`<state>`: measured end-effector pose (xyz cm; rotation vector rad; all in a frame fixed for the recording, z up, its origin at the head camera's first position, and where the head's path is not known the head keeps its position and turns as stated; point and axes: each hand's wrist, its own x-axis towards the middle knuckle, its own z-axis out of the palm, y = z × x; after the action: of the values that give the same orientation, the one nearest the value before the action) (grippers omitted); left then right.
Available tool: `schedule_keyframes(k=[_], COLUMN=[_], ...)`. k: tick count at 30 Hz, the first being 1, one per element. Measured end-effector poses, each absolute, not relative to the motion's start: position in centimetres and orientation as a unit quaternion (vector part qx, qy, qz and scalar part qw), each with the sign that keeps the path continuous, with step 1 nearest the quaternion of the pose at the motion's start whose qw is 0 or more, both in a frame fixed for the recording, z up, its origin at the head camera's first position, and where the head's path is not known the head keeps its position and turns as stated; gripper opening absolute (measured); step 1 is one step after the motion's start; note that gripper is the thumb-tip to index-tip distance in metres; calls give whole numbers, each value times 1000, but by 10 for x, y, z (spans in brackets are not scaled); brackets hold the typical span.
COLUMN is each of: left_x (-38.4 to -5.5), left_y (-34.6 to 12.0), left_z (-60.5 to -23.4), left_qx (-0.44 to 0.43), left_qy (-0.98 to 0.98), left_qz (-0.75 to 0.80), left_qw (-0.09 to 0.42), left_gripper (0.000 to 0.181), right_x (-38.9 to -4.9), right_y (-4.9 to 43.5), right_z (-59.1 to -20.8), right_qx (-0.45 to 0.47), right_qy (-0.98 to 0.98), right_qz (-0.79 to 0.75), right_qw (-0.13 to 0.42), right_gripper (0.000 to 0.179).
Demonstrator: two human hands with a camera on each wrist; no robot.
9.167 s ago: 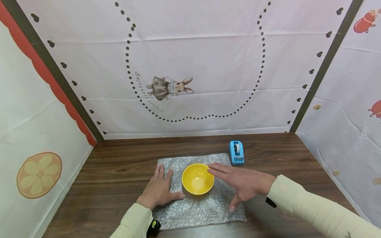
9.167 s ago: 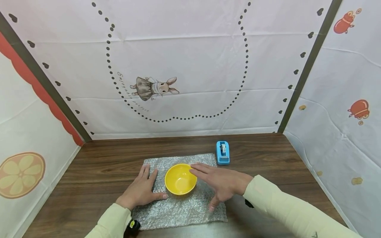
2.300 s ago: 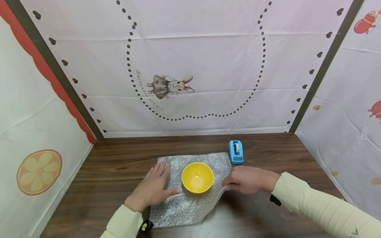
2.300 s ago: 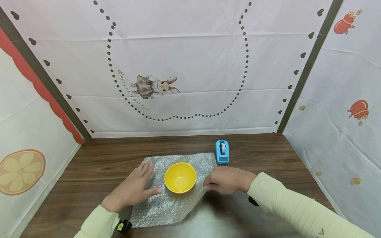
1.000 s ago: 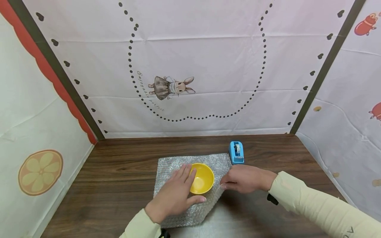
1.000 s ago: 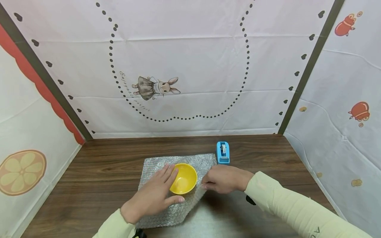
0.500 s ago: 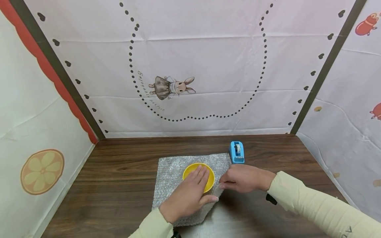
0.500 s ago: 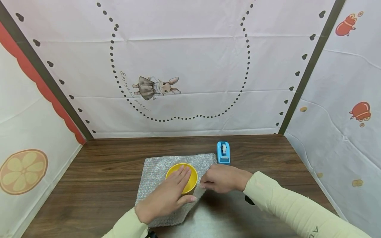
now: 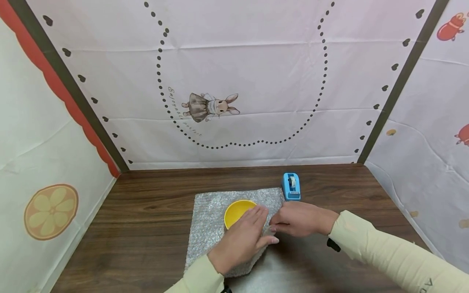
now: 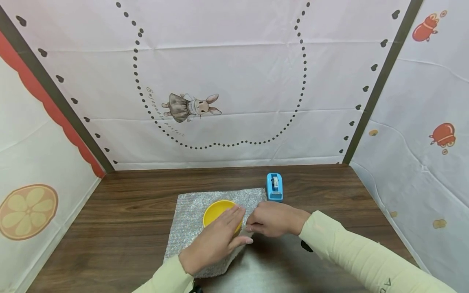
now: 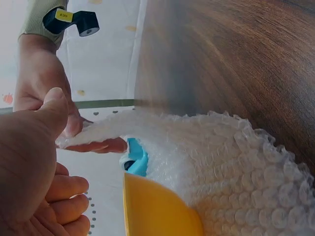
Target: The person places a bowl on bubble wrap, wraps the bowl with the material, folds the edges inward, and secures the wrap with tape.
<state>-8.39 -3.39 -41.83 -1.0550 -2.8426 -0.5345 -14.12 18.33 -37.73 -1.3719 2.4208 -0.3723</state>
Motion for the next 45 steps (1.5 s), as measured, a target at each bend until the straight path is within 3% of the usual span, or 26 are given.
schedule_keyframes(k=[11,18,26,30,37,45], left_x=[-85,-86,-87,-89,-91,-94], left_y=[-25,-21,-24,-25,-26,-28], left_z=[-418,-417,-415,-414,-414,-412], left_qx=[-334,-314,-293,-282,-270,-258], left_qy=[-928,-924,-921,-918,-910,-901], left_qz=[-158,-210,-252,-275,-307,-339], left_qw=[52,58,48,48,68,88], left_gripper=[57,21,32,30,24,18], right_x=[-142,-142,-142,-143,-146,-149], right_y=[182,183,186,188,189,188], right_z=[-377,-377,-378,-381,-387,-390], right_qx=[-469,-450,-440,-431,-433,-431], right_qy=[858,864,875,882,884,884], right_qz=[-143,-154,-140,-133,-132,-145], right_qw=[152,163,147,140,119,109], right_gripper=[15,15,19,21,7,9])
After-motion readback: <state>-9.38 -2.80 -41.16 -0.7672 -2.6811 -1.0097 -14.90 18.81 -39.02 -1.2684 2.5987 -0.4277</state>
